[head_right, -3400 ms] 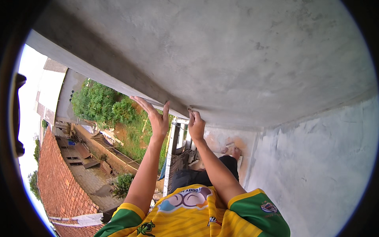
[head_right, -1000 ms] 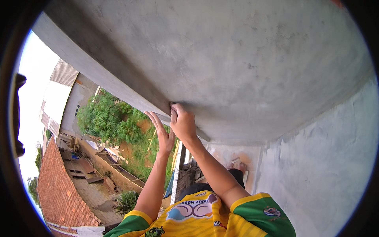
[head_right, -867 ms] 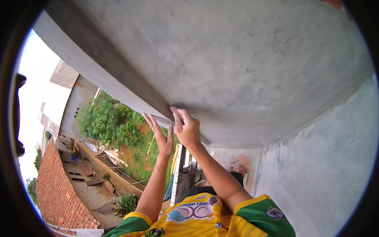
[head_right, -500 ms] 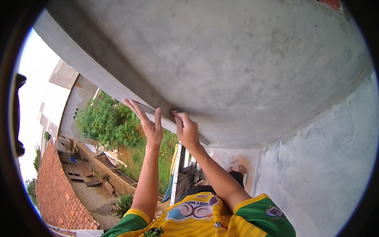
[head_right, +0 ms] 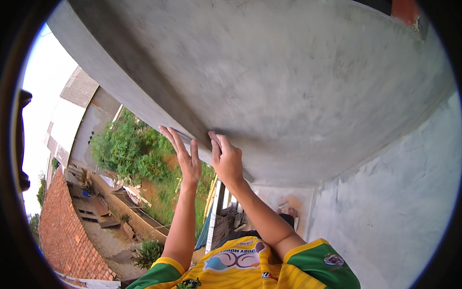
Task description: The person smooths the vertical edge and corner of a concrete wall using a sanding block. They rub the block along the edge and then move to smooth the corner where the wall meets the ceiling.
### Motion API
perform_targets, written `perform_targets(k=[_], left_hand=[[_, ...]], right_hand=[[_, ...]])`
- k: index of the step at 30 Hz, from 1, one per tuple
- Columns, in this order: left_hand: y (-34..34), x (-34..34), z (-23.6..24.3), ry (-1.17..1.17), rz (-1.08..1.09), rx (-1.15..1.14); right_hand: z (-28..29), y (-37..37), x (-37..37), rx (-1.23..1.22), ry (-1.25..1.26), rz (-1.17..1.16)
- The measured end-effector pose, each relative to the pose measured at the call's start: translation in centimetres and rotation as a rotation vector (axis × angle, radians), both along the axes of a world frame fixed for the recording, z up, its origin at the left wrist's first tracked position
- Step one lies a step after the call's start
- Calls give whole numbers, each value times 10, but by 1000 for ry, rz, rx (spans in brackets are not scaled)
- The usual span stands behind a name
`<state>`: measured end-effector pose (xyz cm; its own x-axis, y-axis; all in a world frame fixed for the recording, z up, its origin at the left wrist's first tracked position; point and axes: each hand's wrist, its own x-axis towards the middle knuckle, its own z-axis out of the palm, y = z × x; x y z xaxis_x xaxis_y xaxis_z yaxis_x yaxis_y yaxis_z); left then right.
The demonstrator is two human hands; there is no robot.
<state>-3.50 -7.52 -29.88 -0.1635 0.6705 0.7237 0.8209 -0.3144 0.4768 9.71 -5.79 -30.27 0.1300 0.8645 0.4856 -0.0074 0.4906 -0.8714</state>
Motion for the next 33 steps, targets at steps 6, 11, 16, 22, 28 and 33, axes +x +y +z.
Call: perform_targets(k=[6,11,16,22,28,33], left_hand=[[0,0,2,4,-16,20],[-1,2,4,-12,-7,0],[-1,2,3,-16,-16,-6],[-6,1,8,-9,-40,2],[-4,4,26,-13,-34,67],[9,12,36,-11,-4,119]], right_hand=[[25,15,-9,-24,-156,24],[30,5,5,15,-7,-15],[64,7,-9,-34,-204,-7],[105,12,-4,136,39,-12],[110,16,-4,51,-226,39],[117,20,-1,97,64,57]])
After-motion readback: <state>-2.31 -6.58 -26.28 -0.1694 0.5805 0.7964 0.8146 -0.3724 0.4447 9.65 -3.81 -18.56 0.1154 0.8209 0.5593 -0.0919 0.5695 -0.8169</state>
